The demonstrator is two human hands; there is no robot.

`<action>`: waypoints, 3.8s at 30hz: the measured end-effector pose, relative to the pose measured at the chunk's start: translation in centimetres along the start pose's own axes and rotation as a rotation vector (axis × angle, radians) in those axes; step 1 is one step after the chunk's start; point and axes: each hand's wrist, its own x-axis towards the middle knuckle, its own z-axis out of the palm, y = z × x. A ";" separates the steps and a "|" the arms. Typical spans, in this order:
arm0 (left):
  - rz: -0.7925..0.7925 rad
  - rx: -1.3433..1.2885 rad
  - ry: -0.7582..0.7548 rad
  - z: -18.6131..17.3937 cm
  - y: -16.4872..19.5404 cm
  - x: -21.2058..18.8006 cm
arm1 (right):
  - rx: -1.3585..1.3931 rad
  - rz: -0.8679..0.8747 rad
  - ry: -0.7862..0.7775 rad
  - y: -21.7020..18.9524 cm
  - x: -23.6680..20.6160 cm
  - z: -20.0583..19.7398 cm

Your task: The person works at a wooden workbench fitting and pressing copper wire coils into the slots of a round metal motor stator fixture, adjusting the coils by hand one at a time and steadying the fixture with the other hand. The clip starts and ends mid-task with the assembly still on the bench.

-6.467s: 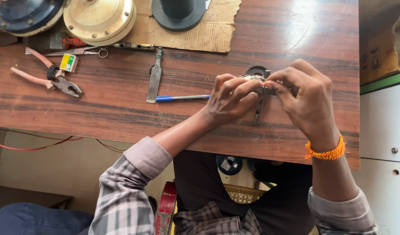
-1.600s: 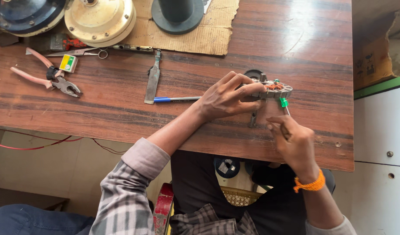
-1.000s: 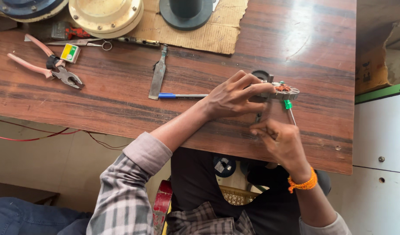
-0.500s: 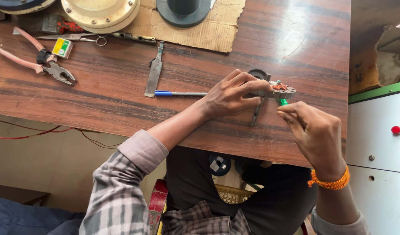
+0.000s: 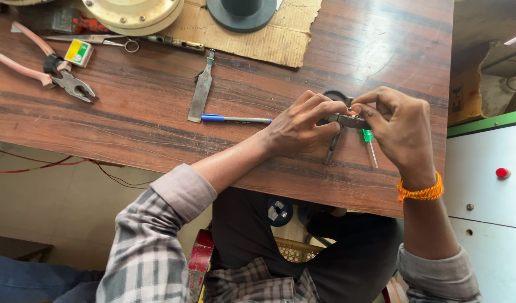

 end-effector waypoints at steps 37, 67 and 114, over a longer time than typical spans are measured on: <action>-0.277 -0.450 -0.081 -1.1 0.0 -0.2 | -0.104 0.086 -0.109 2.6 4.3 0.5; -0.574 -0.942 -0.139 -2.3 -0.7 0.3 | -0.113 -0.215 0.111 -0.1 -6.7 1.7; -0.010 -0.087 0.018 -0.4 -0.3 -0.5 | -0.028 -0.237 0.097 -0.1 -1.4 0.4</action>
